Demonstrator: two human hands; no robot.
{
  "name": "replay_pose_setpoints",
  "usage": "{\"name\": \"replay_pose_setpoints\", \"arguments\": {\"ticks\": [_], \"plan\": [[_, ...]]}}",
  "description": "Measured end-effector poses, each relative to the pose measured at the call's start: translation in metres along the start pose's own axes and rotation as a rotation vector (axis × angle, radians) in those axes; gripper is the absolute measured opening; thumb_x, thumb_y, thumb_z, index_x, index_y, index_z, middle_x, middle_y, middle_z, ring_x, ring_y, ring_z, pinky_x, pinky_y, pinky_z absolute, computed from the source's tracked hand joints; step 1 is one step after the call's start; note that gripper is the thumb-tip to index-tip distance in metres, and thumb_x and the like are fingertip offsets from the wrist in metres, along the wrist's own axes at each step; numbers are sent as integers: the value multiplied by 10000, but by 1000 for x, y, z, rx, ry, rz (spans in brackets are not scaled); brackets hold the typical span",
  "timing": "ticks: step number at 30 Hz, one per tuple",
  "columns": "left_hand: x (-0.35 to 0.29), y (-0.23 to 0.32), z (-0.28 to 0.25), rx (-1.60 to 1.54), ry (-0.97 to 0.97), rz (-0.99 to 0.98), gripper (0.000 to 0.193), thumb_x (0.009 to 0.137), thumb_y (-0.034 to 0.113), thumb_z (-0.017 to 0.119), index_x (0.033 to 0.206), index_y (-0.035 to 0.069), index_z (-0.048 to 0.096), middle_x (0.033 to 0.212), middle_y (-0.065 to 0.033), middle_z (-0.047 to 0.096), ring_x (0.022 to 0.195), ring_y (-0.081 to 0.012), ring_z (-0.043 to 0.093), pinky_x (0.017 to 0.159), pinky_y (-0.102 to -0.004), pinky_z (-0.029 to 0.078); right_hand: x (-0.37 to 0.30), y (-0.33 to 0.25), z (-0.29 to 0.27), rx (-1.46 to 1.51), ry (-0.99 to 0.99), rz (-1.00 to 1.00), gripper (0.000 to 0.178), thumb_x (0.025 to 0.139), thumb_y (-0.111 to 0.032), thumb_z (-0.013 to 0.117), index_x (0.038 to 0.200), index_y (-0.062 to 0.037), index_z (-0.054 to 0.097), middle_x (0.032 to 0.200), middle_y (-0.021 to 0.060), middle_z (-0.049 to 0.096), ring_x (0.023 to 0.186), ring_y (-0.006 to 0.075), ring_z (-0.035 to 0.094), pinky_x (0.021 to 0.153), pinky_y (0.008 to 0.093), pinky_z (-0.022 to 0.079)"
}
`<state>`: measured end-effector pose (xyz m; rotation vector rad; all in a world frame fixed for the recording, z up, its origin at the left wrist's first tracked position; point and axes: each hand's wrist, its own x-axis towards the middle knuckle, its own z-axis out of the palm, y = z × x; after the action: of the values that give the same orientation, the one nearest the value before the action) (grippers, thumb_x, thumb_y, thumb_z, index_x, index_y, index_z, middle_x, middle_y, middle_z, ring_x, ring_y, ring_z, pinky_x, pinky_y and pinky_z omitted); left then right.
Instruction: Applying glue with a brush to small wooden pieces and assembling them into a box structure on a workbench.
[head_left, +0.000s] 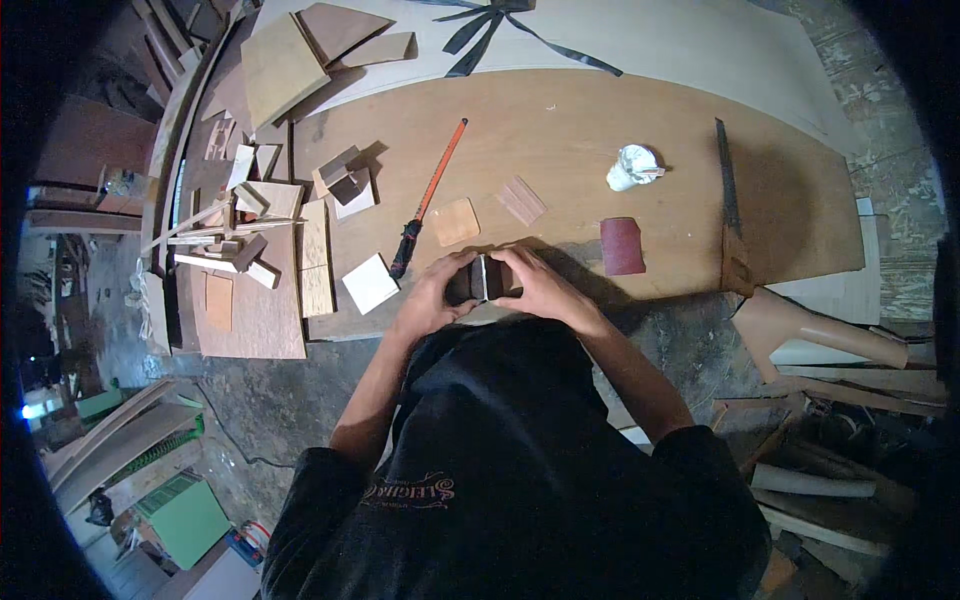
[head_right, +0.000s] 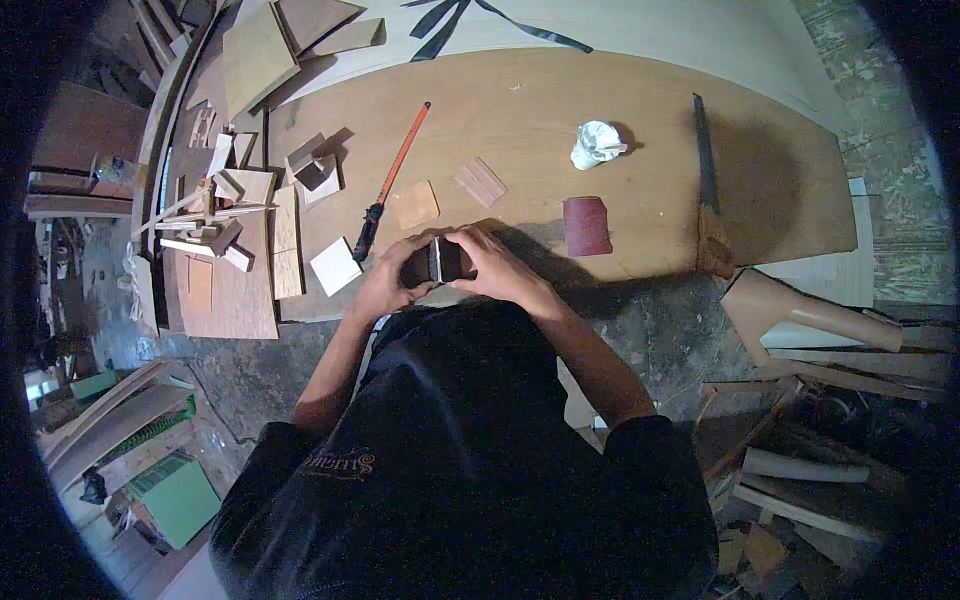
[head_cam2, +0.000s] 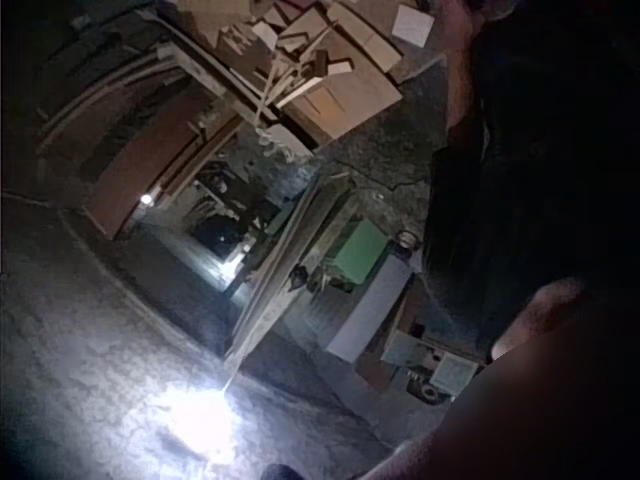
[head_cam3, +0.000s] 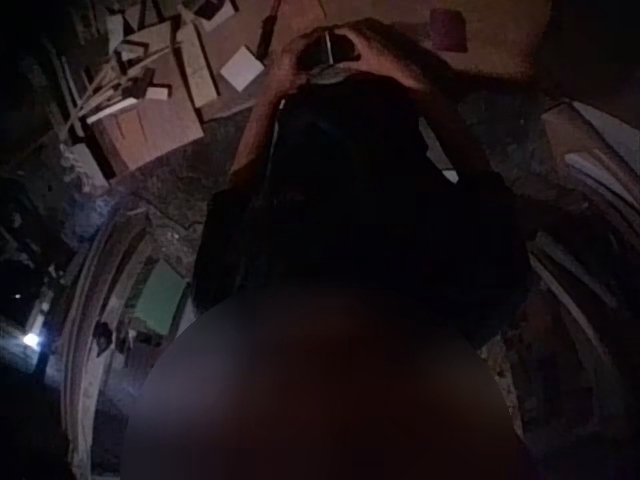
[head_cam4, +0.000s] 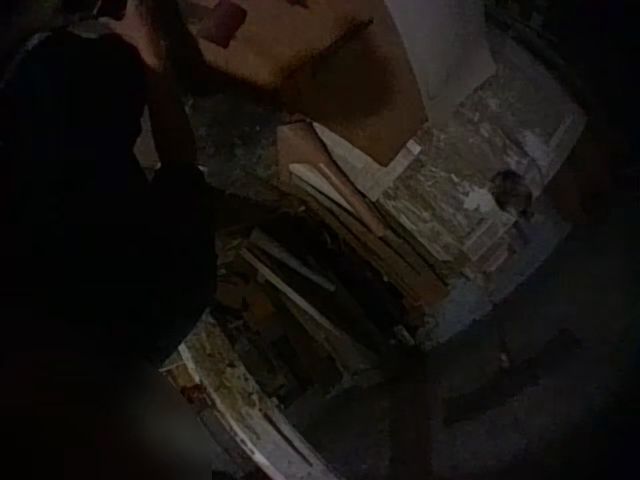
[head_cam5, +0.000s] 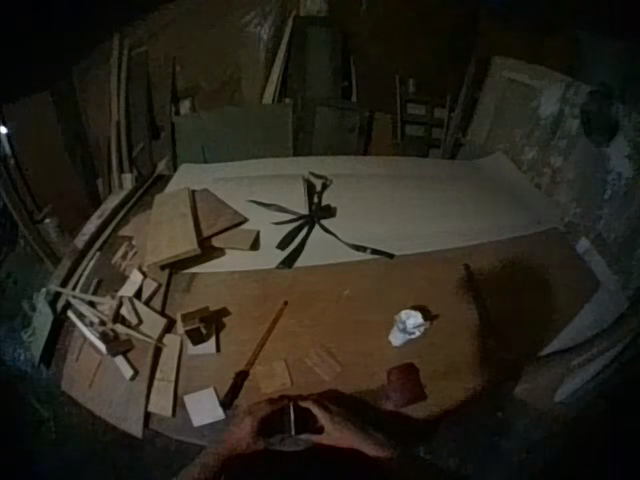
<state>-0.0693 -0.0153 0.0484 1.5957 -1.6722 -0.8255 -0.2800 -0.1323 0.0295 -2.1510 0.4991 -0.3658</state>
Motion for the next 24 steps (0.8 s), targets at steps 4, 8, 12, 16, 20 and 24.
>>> {"name": "replay_pose_setpoints", "arguments": {"ticks": [4, 8, 12, 16, 20, 24], "plan": [[-1, -3, 2, -4, -10, -14, 743, 698, 120, 825, 1370, 23, 525, 1266, -206, 612, 1196, -371, 583, 1035, -418, 458, -1, -2, 1, -7, 15, 8, 721, 722, -176, 851, 1321, -43, 471, 1289, 217, 524, 1224, 402, 521, 1025, 451, 447], [-3, -6, 2, -9, 8, 7, 754, 700, 122, 828, 1382, 34, 518, 1293, -191, 607, 1209, -365, 579, 1046, -415, 450, 0, -3, -1, -7, 14, 7, 737, 723, -187, 854, 1330, -34, 464, 1299, 217, 520, 1234, 405, 512, 1034, 453, 443], [-2, -5, 3, -2, -6, -14, 776, 701, 132, 834, 1398, 47, 503, 1310, -181, 601, 1225, -367, 569, 1054, -418, 443, -2, -1, 0, -13, 25, -1, 753, 728, -198, 853, 1343, -23, 455, 1313, 220, 507, 1231, 405, 515, 1038, 455, 440], [-1, -4, 4, -10, -7, -3, 781, 703, 127, 828, 1406, 50, 496, 1323, -186, 592, 1239, -366, 560, 1061, -423, 437, -4, -1, -1, -5, 7, 39, 802, 744, -225, 847, 1390, -14, 422, 1360, 227, 463, 1272, 405, 485, 1058, 449, 427], [-3, 2, 1, -18, -11, -48, 799, 689, 102, 820, 1407, 34, 478, 1339, -199, 572, 1260, -376, 535, 1086, -431, 419, -8, -8, -8, -1, -24, 92, 897, 750, -264, 851, 1467, -36, 362, 1442, 222, 411, 1357, 384, 416, 1121, 443, 369], [-3, -2, 3, -46, -15, -55, 840, 681, 88, 821, 1435, 52, 454, 1362, -206, 557, 1281, -371, 523, 1098, -428, 411, -18, -14, -20, -37, 105, 89, 826, 753, -284, 857, 1410, -24, 430, 1399, 205, 480, 1299, 353, 484, 1089, 440, 400]]}}
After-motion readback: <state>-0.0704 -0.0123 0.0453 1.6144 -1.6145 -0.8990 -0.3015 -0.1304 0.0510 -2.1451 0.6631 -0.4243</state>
